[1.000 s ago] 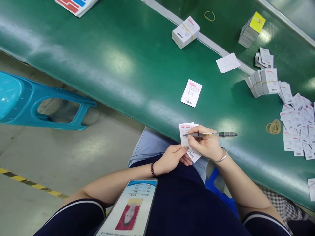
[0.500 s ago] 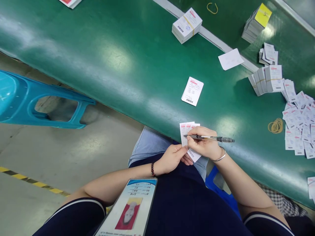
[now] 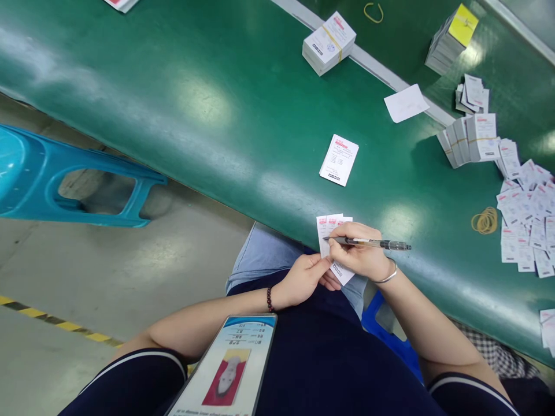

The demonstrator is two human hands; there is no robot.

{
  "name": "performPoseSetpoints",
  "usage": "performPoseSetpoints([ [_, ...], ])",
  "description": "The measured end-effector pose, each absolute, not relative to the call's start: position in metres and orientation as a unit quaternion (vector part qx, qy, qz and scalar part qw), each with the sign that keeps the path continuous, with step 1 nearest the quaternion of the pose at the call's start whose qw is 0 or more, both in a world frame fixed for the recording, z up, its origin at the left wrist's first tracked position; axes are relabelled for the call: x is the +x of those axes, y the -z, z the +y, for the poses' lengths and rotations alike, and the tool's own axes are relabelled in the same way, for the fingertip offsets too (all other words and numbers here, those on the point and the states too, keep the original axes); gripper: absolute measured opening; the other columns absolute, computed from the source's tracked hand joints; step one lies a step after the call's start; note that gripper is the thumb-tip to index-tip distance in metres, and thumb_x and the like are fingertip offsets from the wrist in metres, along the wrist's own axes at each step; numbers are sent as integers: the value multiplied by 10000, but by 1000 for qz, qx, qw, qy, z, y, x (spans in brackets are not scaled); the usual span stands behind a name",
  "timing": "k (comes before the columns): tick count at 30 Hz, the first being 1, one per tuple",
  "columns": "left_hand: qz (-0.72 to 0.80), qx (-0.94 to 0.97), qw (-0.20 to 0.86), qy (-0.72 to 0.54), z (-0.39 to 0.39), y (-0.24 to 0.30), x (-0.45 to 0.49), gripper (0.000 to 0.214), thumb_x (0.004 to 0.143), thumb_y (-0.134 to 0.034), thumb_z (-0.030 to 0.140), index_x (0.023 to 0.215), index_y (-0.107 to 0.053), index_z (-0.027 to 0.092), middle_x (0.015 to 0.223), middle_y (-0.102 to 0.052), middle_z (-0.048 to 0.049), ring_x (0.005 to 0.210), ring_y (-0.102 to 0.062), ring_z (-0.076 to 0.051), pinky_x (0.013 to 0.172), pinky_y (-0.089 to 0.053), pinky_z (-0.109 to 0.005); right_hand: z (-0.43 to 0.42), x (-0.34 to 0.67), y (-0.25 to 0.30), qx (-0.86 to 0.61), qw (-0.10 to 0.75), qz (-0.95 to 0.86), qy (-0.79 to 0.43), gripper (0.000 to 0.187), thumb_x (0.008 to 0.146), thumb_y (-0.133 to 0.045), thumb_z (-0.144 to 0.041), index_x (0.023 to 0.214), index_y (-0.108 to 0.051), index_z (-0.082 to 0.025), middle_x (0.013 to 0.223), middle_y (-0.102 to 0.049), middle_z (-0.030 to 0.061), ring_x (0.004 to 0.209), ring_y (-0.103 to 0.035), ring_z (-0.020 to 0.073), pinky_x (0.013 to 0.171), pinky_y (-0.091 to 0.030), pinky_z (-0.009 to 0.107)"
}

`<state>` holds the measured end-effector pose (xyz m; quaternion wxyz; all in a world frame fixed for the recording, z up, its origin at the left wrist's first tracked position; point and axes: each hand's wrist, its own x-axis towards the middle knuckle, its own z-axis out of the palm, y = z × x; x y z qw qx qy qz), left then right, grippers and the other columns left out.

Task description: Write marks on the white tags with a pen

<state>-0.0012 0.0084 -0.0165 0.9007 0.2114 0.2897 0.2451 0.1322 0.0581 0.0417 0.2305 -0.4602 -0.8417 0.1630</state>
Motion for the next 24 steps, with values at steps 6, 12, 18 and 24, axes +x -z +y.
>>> performPoseSetpoints([
  [6, 290, 207, 900, -249, 8, 15, -1, 636, 714, -549, 622, 816, -535, -5, 714, -599, -179, 640, -603, -179, 645, -500, -277, 59, 129, -45, -459, 232, -844, -152, 64, 657, -556, -55, 681, -542, -112, 639, -547, -1, 567, -497, 86, 548, -429, 244],
  [12, 290, 203, 902, -249, 8, 16, -1, 635, 716, -549, 621, 820, -536, -5, 715, -600, -176, 637, -603, -176, 648, -501, -275, 59, 129, -45, -461, 230, -844, -151, 73, 647, -558, -48, 677, -548, -113, 634, -544, -1, 569, -499, 89, 544, -430, 241],
  [18, 285, 209, 900, -254, 7, 18, -1, 617, 739, -541, 605, 825, -542, -7, 723, -600, -180, 643, -605, -179, 649, -501, -276, 59, 129, -45, -461, 229, -844, -152, 64, 660, -551, -54, 678, -547, -115, 637, -545, -2, 569, -501, 90, 547, -436, 241],
  [24, 280, 222, 897, -261, 5, 21, 1, 578, 787, -511, 567, 833, -545, -8, 739, -602, -187, 656, -608, -184, 662, -502, -287, 59, 132, -42, -457, 237, -842, -160, 90, 657, -570, -59, 711, -543, -125, 662, -554, -22, 595, -504, 81, 579, -434, 229],
])
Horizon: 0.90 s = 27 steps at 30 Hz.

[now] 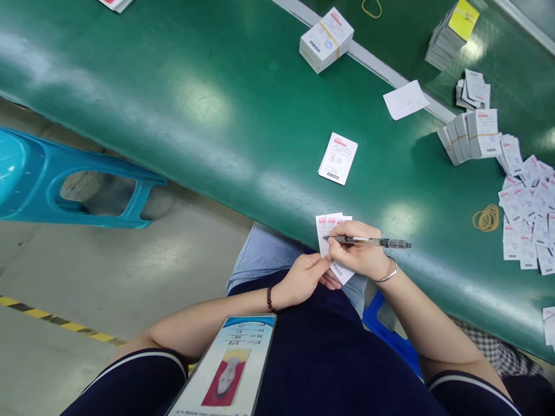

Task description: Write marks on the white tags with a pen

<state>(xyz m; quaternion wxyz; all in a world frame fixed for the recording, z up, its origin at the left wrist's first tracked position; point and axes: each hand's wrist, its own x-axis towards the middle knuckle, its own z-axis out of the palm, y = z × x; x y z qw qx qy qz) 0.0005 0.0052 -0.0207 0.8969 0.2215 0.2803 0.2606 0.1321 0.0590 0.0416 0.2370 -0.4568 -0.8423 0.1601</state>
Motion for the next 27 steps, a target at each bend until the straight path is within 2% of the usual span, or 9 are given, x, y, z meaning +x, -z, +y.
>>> performPoseSetpoints([
  [8, 285, 209, 899, -258, 6, 20, 0, 605, 751, -535, 594, 824, -542, -6, 718, -601, -172, 646, -607, -176, 646, -501, -265, 58, 136, -38, -461, 239, -837, -173, 87, 666, -577, -70, 724, -542, -125, 684, -560, -25, 610, -501, 69, 602, -426, 217],
  [13, 293, 212, 897, -256, 5, 19, 1, 599, 755, -539, 587, 830, -537, -7, 740, -602, -181, 647, -606, -181, 649, -501, -286, 57, 139, -47, -496, 265, -789, -249, 119, 691, -590, -75, 785, -557, -139, 712, -557, -29, 606, -498, 39, 558, -411, 164],
  [18, 292, 212, 897, -254, 6, 17, 0, 609, 753, -540, 589, 830, -543, -15, 724, -599, -176, 635, -602, -173, 639, -499, -273, 54, 141, -55, -501, 257, -802, -199, 109, 677, -593, -77, 762, -553, -132, 700, -558, -14, 611, -502, 62, 557, -412, 192],
  [23, 293, 221, 894, -256, 6, 19, 1, 536, 816, -505, 515, 853, -532, -19, 743, -599, -185, 648, -605, -182, 652, -501, -292, 51, 142, -46, -502, 260, -803, -189, 111, 672, -581, -63, 743, -544, -139, 694, -561, -32, 605, -506, 51, 553, -419, 171],
  [27, 296, 225, 893, -254, 5, 19, 1, 541, 811, -504, 520, 860, -528, -18, 741, -597, -186, 650, -605, -185, 659, -505, -300, 52, 141, -44, -492, 261, -817, -147, 121, 653, -582, -51, 733, -544, -133, 687, -568, -33, 606, -517, 54, 553, -425, 173],
])
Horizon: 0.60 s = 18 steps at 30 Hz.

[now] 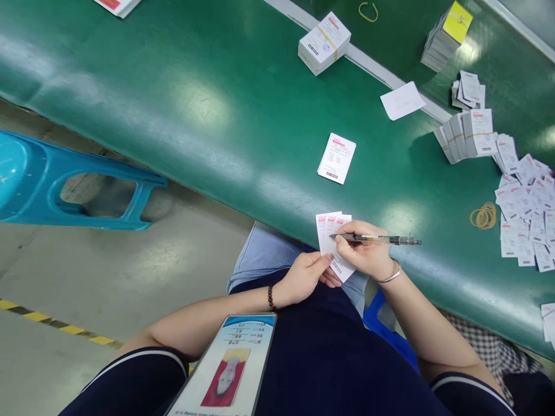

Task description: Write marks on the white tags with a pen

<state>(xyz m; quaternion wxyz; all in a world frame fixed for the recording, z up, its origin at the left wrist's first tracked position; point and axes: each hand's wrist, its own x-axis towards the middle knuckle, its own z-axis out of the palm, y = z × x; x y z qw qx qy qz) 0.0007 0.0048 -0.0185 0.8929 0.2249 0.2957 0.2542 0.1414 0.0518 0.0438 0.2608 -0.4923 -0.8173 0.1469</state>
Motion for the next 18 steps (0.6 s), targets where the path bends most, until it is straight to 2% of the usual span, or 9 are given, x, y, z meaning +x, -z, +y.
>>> performPoseSetpoints([
  [18, 296, 213, 896, -253, 7, 16, 1, 571, 769, -532, 558, 845, -529, -7, 726, -598, -173, 642, -606, -179, 643, -504, -280, 53, 143, -42, -484, 241, -832, -124, 90, 676, -587, -82, 737, -543, -132, 702, -573, -29, 626, -521, 63, 603, -433, 198],
])
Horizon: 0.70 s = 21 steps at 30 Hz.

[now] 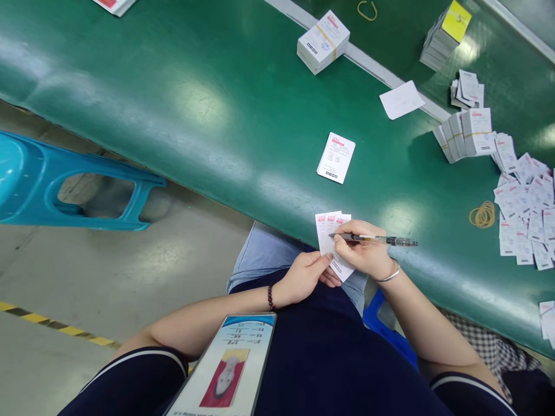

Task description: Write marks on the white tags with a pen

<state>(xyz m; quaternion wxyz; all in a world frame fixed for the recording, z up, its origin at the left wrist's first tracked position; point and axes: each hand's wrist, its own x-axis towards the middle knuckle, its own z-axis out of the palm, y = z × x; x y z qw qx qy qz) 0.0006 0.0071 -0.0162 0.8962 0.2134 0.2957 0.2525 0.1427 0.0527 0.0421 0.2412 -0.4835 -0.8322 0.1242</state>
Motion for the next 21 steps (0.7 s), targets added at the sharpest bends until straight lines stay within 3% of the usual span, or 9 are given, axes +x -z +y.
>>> performPoseSetpoints([
  [10, 294, 215, 896, -256, 7, 19, 0, 573, 776, -528, 558, 850, -524, -10, 742, -599, -183, 654, -608, -188, 649, -507, -291, 53, 142, -41, -482, 242, -833, -122, 92, 666, -582, -74, 727, -539, -128, 694, -570, -29, 613, -516, 66, 586, -431, 204],
  [16, 294, 205, 897, -259, 6, 18, 1, 561, 766, -547, 548, 838, -532, -8, 738, -601, -176, 644, -607, -176, 632, -503, -267, 50, 146, -49, -531, 289, -768, -211, 96, 696, -576, -64, 761, -549, -129, 689, -547, -9, 572, -488, 52, 487, -395, 156],
  [21, 290, 216, 894, -265, 4, 21, 3, 507, 811, -520, 508, 837, -534, 1, 748, -604, -173, 651, -609, -181, 646, -511, -288, 41, 151, -49, -549, 274, -768, -181, 99, 688, -580, -76, 759, -552, -140, 670, -539, -16, 553, -470, 63, 493, -390, 193],
])
